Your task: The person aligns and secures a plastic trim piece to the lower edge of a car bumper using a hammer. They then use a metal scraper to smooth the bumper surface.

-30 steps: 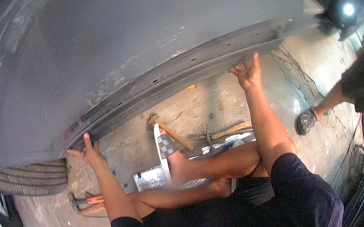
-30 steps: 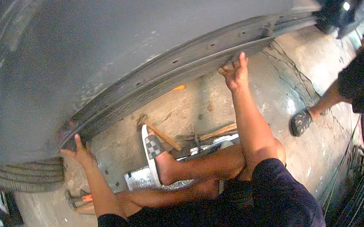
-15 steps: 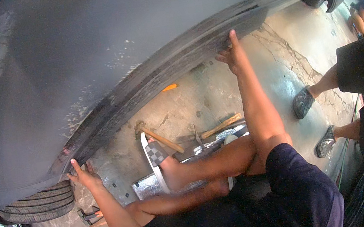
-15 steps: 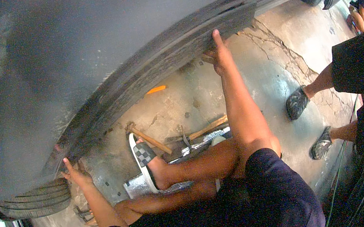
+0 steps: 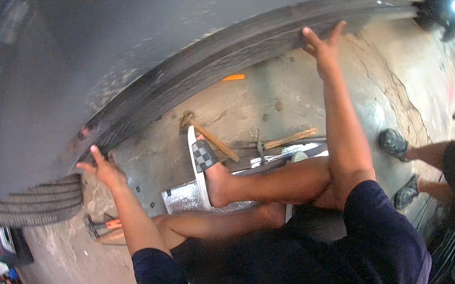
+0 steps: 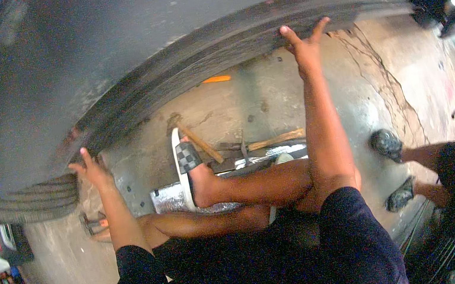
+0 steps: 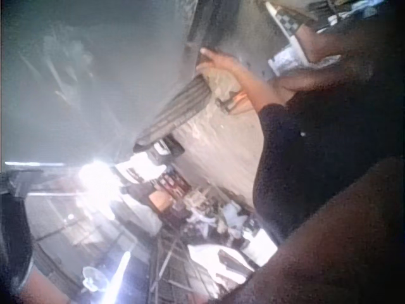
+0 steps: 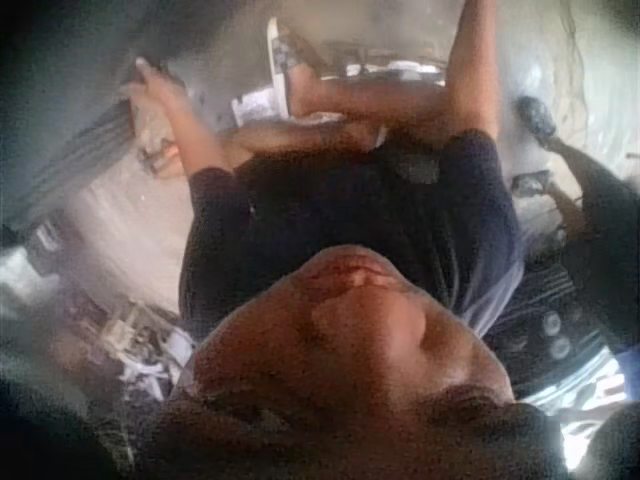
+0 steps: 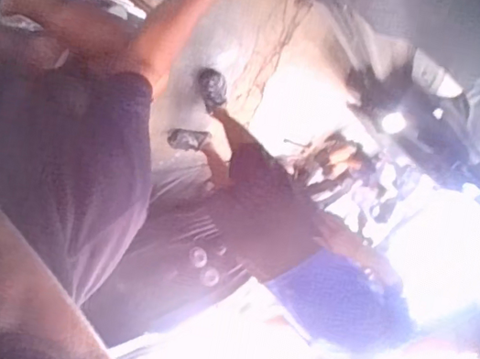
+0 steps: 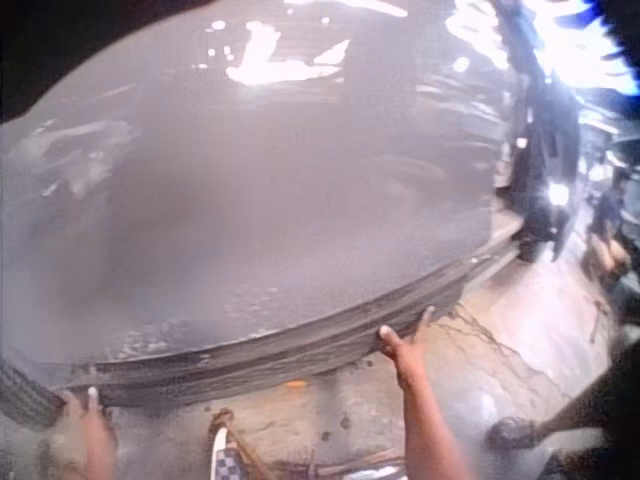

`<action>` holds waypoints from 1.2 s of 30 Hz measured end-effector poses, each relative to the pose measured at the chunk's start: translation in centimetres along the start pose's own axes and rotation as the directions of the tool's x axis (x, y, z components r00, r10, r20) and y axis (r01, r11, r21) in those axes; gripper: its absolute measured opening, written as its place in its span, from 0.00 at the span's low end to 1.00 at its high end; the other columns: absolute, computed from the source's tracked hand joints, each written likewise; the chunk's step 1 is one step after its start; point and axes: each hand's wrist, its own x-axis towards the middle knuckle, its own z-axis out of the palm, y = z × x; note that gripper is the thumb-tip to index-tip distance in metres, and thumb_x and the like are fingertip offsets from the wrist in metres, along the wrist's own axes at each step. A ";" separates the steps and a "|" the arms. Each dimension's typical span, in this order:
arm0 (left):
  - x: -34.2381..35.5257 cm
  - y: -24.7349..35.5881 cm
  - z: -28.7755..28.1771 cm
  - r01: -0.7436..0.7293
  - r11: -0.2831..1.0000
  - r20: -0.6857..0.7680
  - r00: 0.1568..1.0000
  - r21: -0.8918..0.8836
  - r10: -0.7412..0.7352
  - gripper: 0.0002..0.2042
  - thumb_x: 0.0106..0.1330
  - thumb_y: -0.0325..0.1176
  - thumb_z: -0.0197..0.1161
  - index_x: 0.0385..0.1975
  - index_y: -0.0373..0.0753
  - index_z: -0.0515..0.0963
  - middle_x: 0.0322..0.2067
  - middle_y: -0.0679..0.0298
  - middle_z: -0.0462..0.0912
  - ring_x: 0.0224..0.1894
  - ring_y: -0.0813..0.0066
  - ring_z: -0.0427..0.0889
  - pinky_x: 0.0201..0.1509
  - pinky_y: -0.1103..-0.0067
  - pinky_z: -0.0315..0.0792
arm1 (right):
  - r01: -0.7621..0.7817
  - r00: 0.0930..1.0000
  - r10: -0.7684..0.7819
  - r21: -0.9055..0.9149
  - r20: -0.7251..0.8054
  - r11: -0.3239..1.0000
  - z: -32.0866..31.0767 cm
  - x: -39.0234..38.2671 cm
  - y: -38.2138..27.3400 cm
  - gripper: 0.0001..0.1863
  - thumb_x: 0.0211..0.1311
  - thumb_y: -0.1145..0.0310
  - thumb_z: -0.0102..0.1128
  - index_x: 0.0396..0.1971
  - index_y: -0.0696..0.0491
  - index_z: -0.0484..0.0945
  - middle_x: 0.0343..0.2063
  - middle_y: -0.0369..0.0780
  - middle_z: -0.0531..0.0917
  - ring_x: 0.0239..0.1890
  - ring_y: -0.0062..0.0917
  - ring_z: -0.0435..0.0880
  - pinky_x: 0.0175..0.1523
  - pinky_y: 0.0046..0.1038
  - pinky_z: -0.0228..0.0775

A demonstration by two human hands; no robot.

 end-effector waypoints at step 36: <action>-1.7 2.9 1.8 0.149 0.985 0.082 0.987 -0.087 -0.142 0.71 0.63 0.32 0.80 0.78 0.58 0.11 0.82 0.53 0.43 0.76 0.46 0.62 0.71 0.41 0.68 | 0.247 0.962 -0.271 -0.575 0.046 0.780 -7.5 6.1 0.9 0.59 0.66 0.53 0.74 0.84 0.55 0.42 0.84 0.48 0.42 0.85 0.41 0.43 0.84 0.40 0.40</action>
